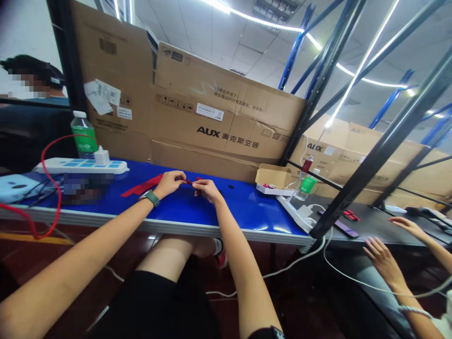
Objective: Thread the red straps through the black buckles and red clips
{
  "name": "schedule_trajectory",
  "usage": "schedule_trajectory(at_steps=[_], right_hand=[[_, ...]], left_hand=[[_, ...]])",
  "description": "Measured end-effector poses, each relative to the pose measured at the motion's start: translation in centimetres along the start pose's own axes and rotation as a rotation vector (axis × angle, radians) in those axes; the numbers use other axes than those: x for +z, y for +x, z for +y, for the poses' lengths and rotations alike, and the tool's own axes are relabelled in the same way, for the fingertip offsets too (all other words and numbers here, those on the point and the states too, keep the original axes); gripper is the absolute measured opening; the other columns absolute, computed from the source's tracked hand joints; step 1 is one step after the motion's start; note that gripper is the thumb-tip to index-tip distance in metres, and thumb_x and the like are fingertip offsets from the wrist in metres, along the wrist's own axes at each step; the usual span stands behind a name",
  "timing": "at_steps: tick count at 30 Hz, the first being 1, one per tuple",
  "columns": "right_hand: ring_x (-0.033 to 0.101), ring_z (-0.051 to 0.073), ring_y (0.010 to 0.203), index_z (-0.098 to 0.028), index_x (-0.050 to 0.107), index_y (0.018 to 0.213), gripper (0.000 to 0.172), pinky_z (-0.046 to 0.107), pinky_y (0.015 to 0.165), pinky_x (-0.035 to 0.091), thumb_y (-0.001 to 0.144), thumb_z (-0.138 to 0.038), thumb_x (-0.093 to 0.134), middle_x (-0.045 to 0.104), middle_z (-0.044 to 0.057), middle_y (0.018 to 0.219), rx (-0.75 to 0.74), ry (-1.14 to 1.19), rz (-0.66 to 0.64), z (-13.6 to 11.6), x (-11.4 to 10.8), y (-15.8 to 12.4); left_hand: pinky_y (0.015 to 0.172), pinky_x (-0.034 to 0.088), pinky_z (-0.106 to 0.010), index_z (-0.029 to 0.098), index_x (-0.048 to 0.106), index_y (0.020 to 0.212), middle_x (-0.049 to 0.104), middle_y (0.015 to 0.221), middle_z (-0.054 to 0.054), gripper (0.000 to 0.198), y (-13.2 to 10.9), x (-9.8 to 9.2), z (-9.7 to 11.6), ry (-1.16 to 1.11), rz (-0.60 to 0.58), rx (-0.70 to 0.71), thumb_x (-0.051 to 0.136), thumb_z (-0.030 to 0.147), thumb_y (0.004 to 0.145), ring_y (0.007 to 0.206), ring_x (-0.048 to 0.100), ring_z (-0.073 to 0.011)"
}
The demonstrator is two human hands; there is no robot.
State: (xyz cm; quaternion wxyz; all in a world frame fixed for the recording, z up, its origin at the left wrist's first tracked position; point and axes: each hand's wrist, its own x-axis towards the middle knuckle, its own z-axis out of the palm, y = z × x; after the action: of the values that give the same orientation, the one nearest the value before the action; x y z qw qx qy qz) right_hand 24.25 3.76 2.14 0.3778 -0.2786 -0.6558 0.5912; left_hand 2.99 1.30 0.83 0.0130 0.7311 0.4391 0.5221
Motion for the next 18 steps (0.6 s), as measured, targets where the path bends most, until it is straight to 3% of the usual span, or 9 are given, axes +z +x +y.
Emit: schedule_trajectory(at_steps=[4,8,11,14,18], right_hand=[[0.058,0.013,0.059,-0.015,0.068,0.091,0.044,0.028,0.057,0.050,0.058,-0.039,0.087,0.064,0.000,0.071,-0.011,-0.099,0.007,0.5,0.1,0.1],[0.057,0.011,0.056,-0.019,0.064,0.089,0.045,0.024,0.052,0.046,0.056,-0.041,0.086,0.063,-0.003,0.075,-0.129,-0.231,0.090,1.2,-0.4,0.6],[0.057,0.012,0.058,-0.020,0.063,0.087,0.043,0.024,0.054,0.046,0.060,-0.047,0.082,0.065,-0.002,0.078,-0.248,-0.244,0.306,1.5,-1.7,1.2],[0.063,0.016,0.067,-0.018,0.066,0.088,0.041,0.027,0.064,0.050,0.063,-0.048,0.078,0.068,0.003,0.078,-0.315,-0.164,0.573,1.5,-3.5,1.9],[0.067,0.018,0.078,-0.017,0.067,0.094,0.034,0.032,0.076,0.054,0.065,-0.035,0.072,0.072,0.005,0.084,-0.272,-0.069,0.719,1.8,-5.9,2.6]], left_hand=[[0.075,0.048,-0.030,0.020,0.069,0.077,0.071,0.080,-0.003,0.009,-0.1,-0.1,-0.7,0.073,-0.032,-0.014,0.064,0.026,0.080,0.077,0.064,-0.0196],[0.086,0.046,-0.036,0.022,0.072,0.094,0.070,0.105,-0.009,0.015,-0.7,-0.4,-1.6,0.361,-0.096,-0.137,0.064,0.028,0.083,0.099,0.064,-0.0259],[0.093,0.042,-0.047,0.022,0.068,0.114,0.066,0.122,-0.014,0.029,-1.3,-0.3,-2.0,0.599,-0.097,-0.330,0.057,0.028,0.087,0.113,0.059,-0.0335],[0.094,0.040,-0.055,0.016,0.067,0.116,0.066,0.121,-0.022,0.034,-1.7,0.0,-2.1,0.709,-0.142,-0.470,0.051,0.032,0.091,0.114,0.059,-0.0394],[0.094,0.038,-0.059,0.013,0.067,0.113,0.069,0.115,-0.024,0.034,-1.6,0.2,-1.6,0.700,-0.174,-0.425,0.049,0.031,0.090,0.107,0.063,-0.0406]])
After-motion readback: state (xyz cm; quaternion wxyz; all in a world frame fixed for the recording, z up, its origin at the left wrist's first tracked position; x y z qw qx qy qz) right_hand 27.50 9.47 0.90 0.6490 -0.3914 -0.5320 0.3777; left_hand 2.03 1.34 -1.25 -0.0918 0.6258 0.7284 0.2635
